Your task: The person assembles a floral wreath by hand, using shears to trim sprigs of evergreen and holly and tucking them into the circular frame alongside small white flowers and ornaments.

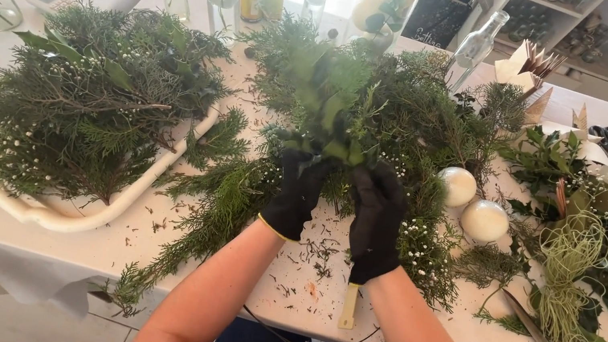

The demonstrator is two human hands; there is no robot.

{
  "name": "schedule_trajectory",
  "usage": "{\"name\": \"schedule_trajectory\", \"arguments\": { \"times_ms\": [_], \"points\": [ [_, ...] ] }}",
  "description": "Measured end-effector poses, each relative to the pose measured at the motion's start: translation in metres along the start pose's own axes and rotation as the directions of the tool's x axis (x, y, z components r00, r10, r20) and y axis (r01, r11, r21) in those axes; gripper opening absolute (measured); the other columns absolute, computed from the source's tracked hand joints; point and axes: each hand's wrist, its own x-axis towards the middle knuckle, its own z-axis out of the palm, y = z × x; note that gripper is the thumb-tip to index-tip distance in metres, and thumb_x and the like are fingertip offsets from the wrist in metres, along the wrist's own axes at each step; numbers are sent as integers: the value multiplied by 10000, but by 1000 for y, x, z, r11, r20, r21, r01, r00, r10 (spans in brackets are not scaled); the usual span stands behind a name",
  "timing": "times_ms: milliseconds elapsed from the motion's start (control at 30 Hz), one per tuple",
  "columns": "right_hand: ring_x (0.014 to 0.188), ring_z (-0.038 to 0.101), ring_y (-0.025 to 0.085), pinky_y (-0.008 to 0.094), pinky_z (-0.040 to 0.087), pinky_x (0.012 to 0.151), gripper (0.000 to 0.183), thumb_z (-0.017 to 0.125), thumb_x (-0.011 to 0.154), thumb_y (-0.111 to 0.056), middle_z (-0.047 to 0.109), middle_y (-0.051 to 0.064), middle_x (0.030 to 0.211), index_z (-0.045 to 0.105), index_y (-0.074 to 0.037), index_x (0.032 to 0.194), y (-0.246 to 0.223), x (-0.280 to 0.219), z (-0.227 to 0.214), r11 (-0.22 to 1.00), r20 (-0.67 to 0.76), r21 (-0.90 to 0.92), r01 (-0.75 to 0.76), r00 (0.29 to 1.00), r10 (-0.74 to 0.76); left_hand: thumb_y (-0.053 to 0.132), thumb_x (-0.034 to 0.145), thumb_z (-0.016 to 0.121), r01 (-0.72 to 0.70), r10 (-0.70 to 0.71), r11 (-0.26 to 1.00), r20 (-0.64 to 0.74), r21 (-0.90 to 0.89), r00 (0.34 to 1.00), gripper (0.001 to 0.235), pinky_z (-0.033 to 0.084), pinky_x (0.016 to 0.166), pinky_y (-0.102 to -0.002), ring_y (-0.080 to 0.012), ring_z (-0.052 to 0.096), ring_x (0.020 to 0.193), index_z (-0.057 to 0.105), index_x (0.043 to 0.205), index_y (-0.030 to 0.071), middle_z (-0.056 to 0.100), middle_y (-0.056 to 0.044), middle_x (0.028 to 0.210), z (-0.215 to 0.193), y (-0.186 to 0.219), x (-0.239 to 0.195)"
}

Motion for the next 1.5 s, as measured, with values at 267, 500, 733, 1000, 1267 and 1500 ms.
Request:
{"name": "schedule_trajectory", "arguments": {
  "times_ms": [267,500,733,1000,1267,1500],
  "points": [
    [974,608,184,410,602,860,201,925,898,-70,620,87,976,790,-43,1044,9,2,-11,997,89,-69,21,996,-14,95,952,791,43,-58,966,53,255,997,260,511,940,-245,-201,615,982,544,968,17,636,-23,1051,-47,-62,19],
    [947,623,176,375,595,843,207,865,928,-82,580,91,969,799,-51,1122,-39,-34,-5,998,149,-11,-70,986,70,-88,796,739,83,-73,965,-50,248,996,251,360,672,-310,-230,383,846,588,977,-2,559,-47,907,-52,-48,38],
    [978,586,178,386,534,853,220,802,996,-161,691,86,1022,768,-91,1202,2,-20,-12,978,212,-206,36,977,9,-234,671,695,137,-112,958,-113,251,987,387,239,457,-360,-249,197,737,624,984,-18,497,-65,792,-80,-73,78],
    [921,595,229,375,520,841,212,728,1084,-219,670,100,985,701,-100,1258,-25,-23,-17,944,371,-309,119,928,4,-138,717,905,63,-45,940,-60,335,997,361,520,589,-334,-120,585,852,682,968,-4,635,-139,778,-34,-10,33],
    [762,668,203,340,566,775,236,883,996,-90,643,40,818,649,-77,1023,-64,-23,-42,669,271,-275,691,723,-635,33,722,995,58,-37,922,-62,383,997,364,454,566,-350,-129,532,785,703,940,29,667,-115,816,-5,20,26],
    [682,682,278,406,578,644,181,853,906,-45,665,52,794,797,-46,1078,-33,-3,-40,-373,596,-487,790,-11,-803,59,847,876,222,-222,965,-14,138,975,245,447,693,-97,39,562,851,641,908,30,602,-25,870,58,92,-44]
  ]
}}
